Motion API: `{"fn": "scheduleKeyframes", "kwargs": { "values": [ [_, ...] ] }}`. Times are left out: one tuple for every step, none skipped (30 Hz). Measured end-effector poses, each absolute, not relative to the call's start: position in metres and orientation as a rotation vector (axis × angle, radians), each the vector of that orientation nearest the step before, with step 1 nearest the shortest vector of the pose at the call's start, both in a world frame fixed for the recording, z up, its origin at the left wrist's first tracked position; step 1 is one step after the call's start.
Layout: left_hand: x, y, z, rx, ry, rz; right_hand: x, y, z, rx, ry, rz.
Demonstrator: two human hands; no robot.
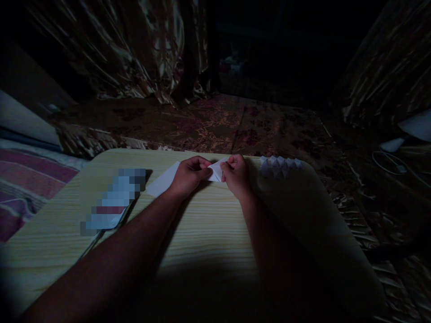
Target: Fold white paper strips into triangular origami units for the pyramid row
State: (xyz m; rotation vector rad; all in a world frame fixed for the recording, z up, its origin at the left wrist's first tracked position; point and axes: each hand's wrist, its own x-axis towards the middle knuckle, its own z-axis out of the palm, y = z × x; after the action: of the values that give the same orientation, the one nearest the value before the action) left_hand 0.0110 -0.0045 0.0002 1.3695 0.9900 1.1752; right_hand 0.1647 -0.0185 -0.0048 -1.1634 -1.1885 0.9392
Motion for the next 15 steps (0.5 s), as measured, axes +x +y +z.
{"fn": "scheduleKeyframes", "kwargs": {
  "values": [
    [0.0112, -0.0042, -0.0002, 1.365, 0.996, 1.183, 0.1645, -0.0183, -0.0054, -1.167, -1.196, 0.938],
    [0.0114, -0.0039, -0.0005, 1.362, 1.001, 1.187, 0.1641, -0.0184, -0.0055, -1.173, -1.202, 0.939],
    [0.0117, -0.0037, -0.0007, 1.361, 1.006, 1.191, 0.1636, -0.0188, -0.005, -1.181, -1.207, 0.945],
    [0.0119, -0.0036, -0.0008, 1.363, 1.011, 1.195, 0.163, -0.0194, -0.0041, -1.189, -1.207, 0.952],
    [0.012, -0.0035, -0.0009, 1.367, 1.013, 1.199, 0.1625, -0.0202, -0.0027, -1.194, -1.207, 0.959],
    [0.0122, -0.0034, -0.0009, 1.372, 1.013, 1.203, 0.162, -0.021, -0.0012, -1.195, -1.207, 0.968],
    [0.0123, -0.0034, -0.001, 1.377, 1.009, 1.206, 0.1616, -0.0219, 0.0002, -1.192, -1.208, 0.976],
    [0.0123, -0.0033, -0.001, 1.379, 1.003, 1.211, 0.1613, -0.0226, 0.0013, -1.188, -1.213, 0.987],
    [0.0123, -0.0033, -0.001, 1.376, 0.996, 1.217, 0.161, -0.0232, 0.002, -1.182, -1.221, 1.001],
    [0.0122, -0.0032, -0.001, 1.367, 0.99, 1.221, 0.1607, -0.0236, 0.0022, -1.176, -1.232, 1.018],
    [0.0121, -0.003, -0.001, 1.354, 0.984, 1.222, 0.1604, -0.0238, 0.002, -1.168, -1.246, 1.035],
    [0.0119, -0.0029, -0.001, 1.337, 0.977, 1.218, 0.16, -0.0238, 0.0014, -1.16, -1.26, 1.047],
    [0.0116, -0.0027, -0.001, 1.32, 0.971, 1.211, 0.1596, -0.0236, 0.0005, -1.15, -1.274, 1.053],
    [0.0114, -0.0026, -0.001, 1.306, 0.964, 1.202, 0.1591, -0.0232, -0.0005, -1.141, -1.286, 1.057],
    [0.0112, -0.0025, -0.0011, 1.295, 0.959, 1.196, 0.1586, -0.0228, -0.0016, -1.135, -1.295, 1.055]
  ]
}}
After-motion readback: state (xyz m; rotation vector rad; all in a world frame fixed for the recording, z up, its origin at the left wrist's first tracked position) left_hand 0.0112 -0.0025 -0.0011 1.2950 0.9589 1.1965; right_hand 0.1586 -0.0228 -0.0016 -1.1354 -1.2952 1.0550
